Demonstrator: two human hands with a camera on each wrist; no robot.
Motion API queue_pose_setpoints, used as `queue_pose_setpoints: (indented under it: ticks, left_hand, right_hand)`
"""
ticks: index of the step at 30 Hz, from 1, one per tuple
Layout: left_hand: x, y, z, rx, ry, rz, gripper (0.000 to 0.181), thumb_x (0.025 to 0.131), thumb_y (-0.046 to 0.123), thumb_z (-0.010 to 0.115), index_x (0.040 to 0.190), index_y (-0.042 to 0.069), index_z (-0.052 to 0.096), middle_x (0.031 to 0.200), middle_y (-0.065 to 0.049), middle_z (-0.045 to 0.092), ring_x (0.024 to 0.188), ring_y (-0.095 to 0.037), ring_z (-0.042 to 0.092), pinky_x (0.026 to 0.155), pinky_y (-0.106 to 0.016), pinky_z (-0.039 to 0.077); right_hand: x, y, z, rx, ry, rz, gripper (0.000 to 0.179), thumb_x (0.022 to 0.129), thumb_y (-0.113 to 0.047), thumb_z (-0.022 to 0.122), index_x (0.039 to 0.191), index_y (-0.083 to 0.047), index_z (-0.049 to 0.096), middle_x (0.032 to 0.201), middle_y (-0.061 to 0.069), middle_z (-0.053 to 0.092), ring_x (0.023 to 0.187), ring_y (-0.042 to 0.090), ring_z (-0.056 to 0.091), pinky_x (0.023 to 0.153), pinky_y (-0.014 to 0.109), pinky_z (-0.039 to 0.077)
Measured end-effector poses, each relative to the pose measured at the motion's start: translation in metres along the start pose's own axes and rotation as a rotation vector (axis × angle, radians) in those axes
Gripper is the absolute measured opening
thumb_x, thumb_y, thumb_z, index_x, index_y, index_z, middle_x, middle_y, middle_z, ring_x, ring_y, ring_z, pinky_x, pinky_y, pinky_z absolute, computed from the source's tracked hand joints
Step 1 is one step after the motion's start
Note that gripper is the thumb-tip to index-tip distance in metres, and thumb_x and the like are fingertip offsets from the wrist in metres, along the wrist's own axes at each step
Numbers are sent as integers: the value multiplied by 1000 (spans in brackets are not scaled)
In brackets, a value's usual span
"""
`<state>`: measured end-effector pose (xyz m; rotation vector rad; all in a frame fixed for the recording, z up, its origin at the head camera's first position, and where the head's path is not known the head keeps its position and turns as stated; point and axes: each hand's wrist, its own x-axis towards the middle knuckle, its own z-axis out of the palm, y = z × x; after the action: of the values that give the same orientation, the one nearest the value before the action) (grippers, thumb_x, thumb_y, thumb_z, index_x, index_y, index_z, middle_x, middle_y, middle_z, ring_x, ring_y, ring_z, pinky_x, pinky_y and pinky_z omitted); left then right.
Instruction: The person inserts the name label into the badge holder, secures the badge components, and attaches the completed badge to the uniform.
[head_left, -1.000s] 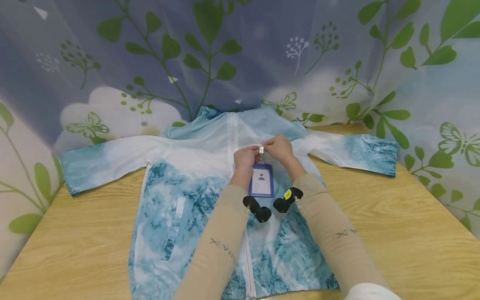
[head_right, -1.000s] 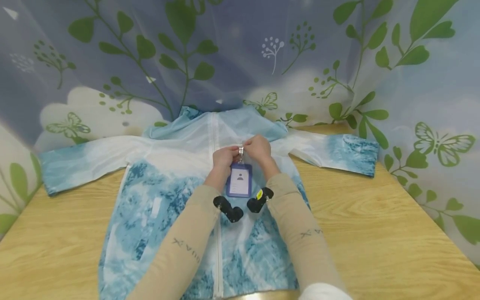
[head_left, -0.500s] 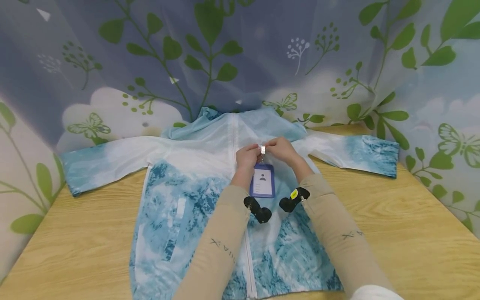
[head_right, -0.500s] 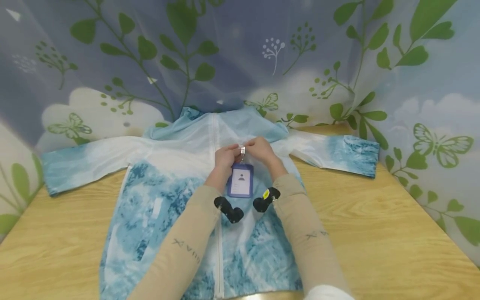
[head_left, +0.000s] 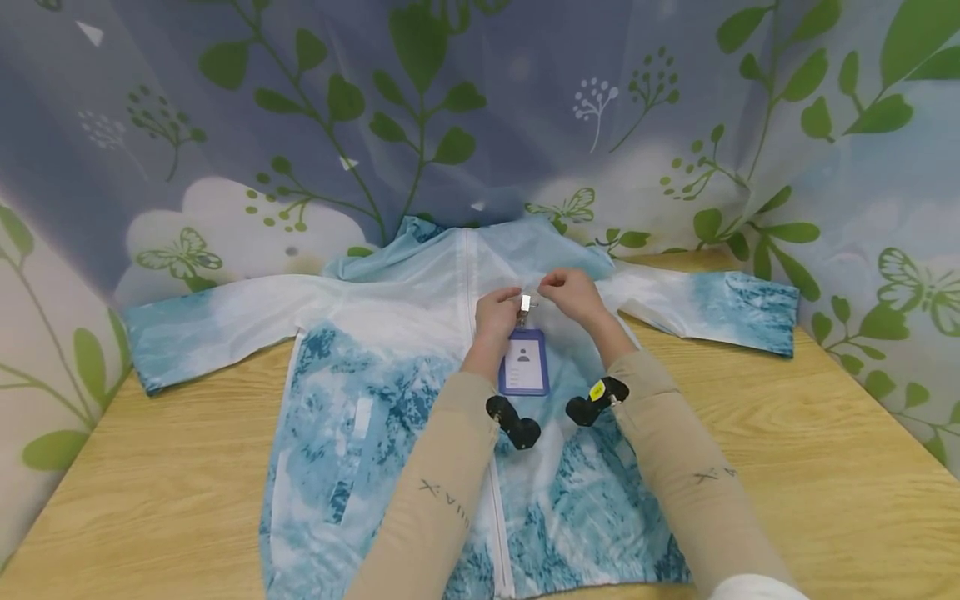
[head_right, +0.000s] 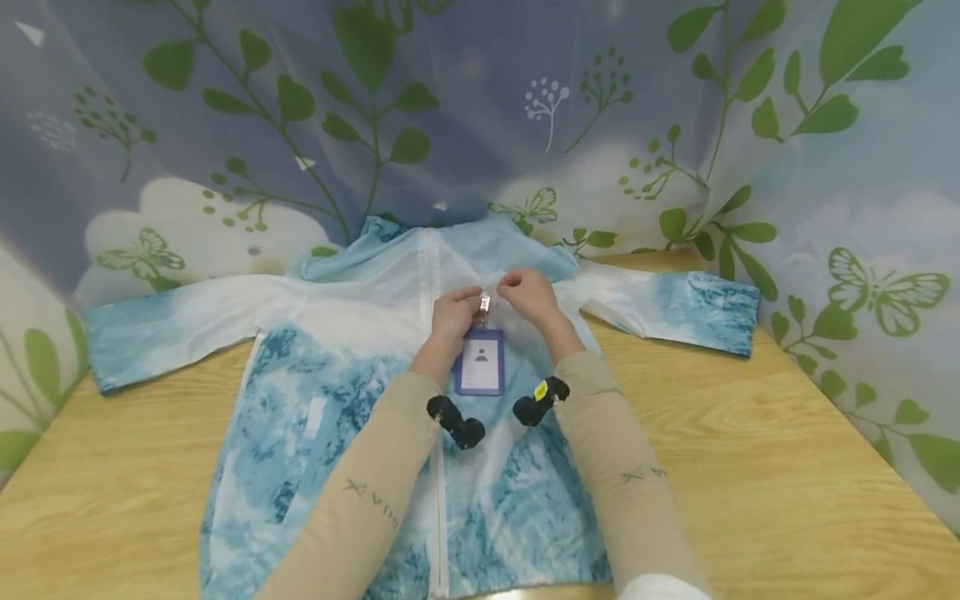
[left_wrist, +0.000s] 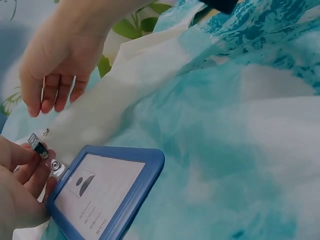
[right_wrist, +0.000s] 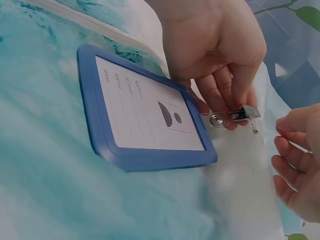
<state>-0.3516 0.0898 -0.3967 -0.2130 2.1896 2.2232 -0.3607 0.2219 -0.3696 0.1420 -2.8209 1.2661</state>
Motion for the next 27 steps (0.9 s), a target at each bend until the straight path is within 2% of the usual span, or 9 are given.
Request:
queue_pose_setpoints:
  ticks: [4,7,10,15,20,24,27]
  left_hand:
    - [0,-1,0,22,0,-12,28,90,5,53,115,4,66,105,-13,65,82,-20,60,75,-31,49]
    - [0,0,-1,65,0,-15,28,92,8,51,115,7,66,108,-11,64,85,-20,59,71,-29,46]
    - [0,1,-1,104,-11,-7,28,93,9,50,116,10,66,113,-9,63,88,-21,58,69,-28,43]
    - [0,3,-1,117,-37,-4,27,93,9,51,115,10,67,113,-8,63,92,-22,59,70,-29,42]
    - [0,2,-1,79,-26,-13,26,91,6,54,112,8,68,109,-9,65,91,-21,59,75,-31,46]
    - [-1,3,-3,25,-34,-42,25,91,6,54,113,8,68,108,-10,65,95,-24,60,82,-35,45]
    - [-2,3,-4,11,-39,-59,25,92,8,55,113,9,68,112,-9,64,99,-24,58,84,-35,44]
  right_hand:
    - [-2,0,-2,-68,-65,13,27,93,-21,54,97,2,67,90,15,62,81,25,55,70,35,45]
    - [-2,0,-2,-115,-132,40,32,93,-25,53,102,2,68,90,15,65,83,27,58,74,38,47]
    - [-2,0,-2,-130,-165,57,33,93,-25,53,103,2,68,93,15,66,86,27,60,76,38,47]
    - [-3,1,0,-108,-154,62,30,93,-22,53,102,3,67,95,15,64,86,25,58,74,36,46]
    - [-2,4,2,-47,-98,71,29,92,-15,52,115,-1,63,109,17,62,93,28,57,79,38,47]
    - [-1,6,4,-30,-126,61,31,91,-10,53,118,1,62,119,18,59,101,28,55,84,39,46]
    - [-1,8,6,-35,-145,41,32,88,-7,54,117,2,63,119,18,59,101,27,54,82,35,45]
